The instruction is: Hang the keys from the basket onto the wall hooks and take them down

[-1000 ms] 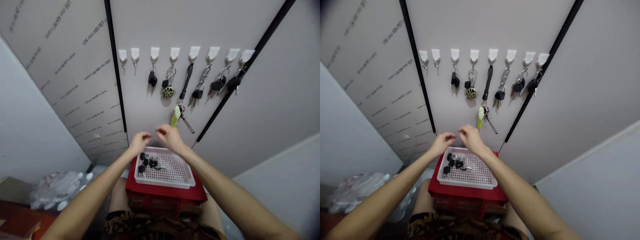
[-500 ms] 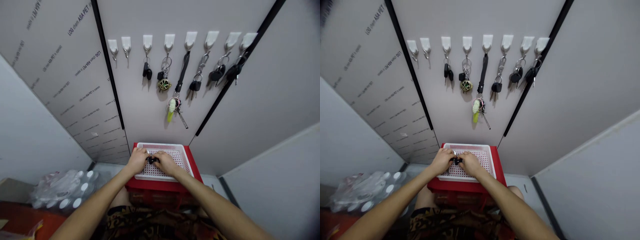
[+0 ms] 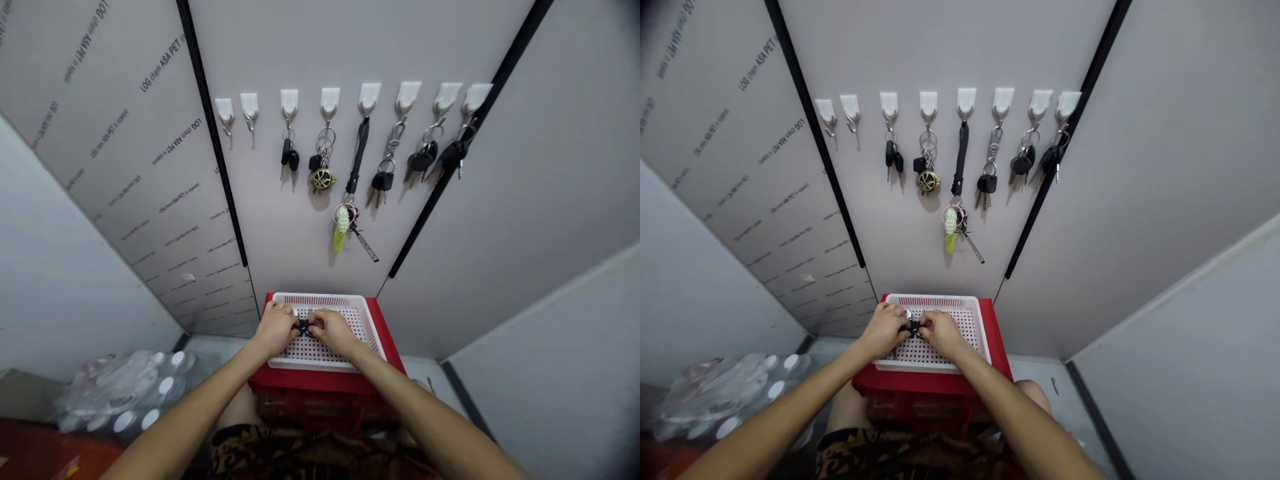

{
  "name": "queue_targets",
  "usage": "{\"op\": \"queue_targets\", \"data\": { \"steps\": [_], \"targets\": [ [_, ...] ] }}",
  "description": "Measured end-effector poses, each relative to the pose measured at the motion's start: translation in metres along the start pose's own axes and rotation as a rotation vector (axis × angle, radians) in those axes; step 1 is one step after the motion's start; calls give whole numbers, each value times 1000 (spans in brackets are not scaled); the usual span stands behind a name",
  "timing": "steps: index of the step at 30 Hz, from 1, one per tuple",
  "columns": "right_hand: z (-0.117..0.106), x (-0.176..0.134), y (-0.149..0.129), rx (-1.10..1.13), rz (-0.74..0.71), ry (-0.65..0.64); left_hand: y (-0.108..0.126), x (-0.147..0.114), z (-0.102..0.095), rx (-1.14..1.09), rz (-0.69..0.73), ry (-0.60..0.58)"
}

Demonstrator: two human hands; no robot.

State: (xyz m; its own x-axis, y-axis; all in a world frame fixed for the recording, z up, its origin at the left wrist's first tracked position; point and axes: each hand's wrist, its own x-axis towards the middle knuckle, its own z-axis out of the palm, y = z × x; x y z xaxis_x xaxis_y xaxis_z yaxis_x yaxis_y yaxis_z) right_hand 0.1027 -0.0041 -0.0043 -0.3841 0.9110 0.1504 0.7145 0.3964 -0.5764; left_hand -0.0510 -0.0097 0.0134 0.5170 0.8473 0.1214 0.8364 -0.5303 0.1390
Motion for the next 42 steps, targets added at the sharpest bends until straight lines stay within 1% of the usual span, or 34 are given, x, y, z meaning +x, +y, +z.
{"op": "queue_targets", "data": {
  "steps": [6, 7, 9, 11, 13, 15, 17, 19, 21, 24, 26, 30, 33, 35, 38, 42],
  "targets": [
    [2, -1, 0, -3, 43, -18, 6, 7, 5, -11, 75, 3],
    [2, -1, 0, -4, 49, -10, 7, 9, 5, -18, 76, 5],
    [-1, -2, 0, 11, 39, 44, 8, 11, 0, -61, 65, 21],
    [-6, -1, -2, 61, -9, 125, 7, 14, -10, -152, 22, 50],
    [-15, 0, -7, 137, -83, 180, 3, 18, -23, -284, -27, 73],
    [-25, 3, -14, 211, -140, 202, 0, 21, -38, -430, -56, 80],
    [-33, 8, -24, 267, -160, 210, -3, 24, -50, -548, -73, 79],
    [-40, 15, -33, 287, -158, 213, -4, 26, -59, -623, -105, 83],
    [-46, 23, -43, 273, -151, 217, -5, 26, -67, -668, -134, 111],
    [-60, 39, -59, 255, -171, 210, -9, 28, -86, -755, -154, 205],
    [-76, 53, -75, 238, -216, 222, -15, 31, -105, -830, -165, 302],
    [-116, 87, -120, 190, -326, 364, -28, 40, -154, -931, -164, 588],
    [-140, 118, -154, 212, -350, 475, -38, 46, -188, -947, -123, 766],
    [-151, 139, -171, 254, -324, 520, -44, 51, -204, -921, -100, 837],
    [-161, 168, -187, 309, -270, 555, -54, 62, -222, -848, -113, 913],
    [-166, 193, -198, 248, -222, 660, -64, 81, -238, -795, -180, 997]
  ]
}}
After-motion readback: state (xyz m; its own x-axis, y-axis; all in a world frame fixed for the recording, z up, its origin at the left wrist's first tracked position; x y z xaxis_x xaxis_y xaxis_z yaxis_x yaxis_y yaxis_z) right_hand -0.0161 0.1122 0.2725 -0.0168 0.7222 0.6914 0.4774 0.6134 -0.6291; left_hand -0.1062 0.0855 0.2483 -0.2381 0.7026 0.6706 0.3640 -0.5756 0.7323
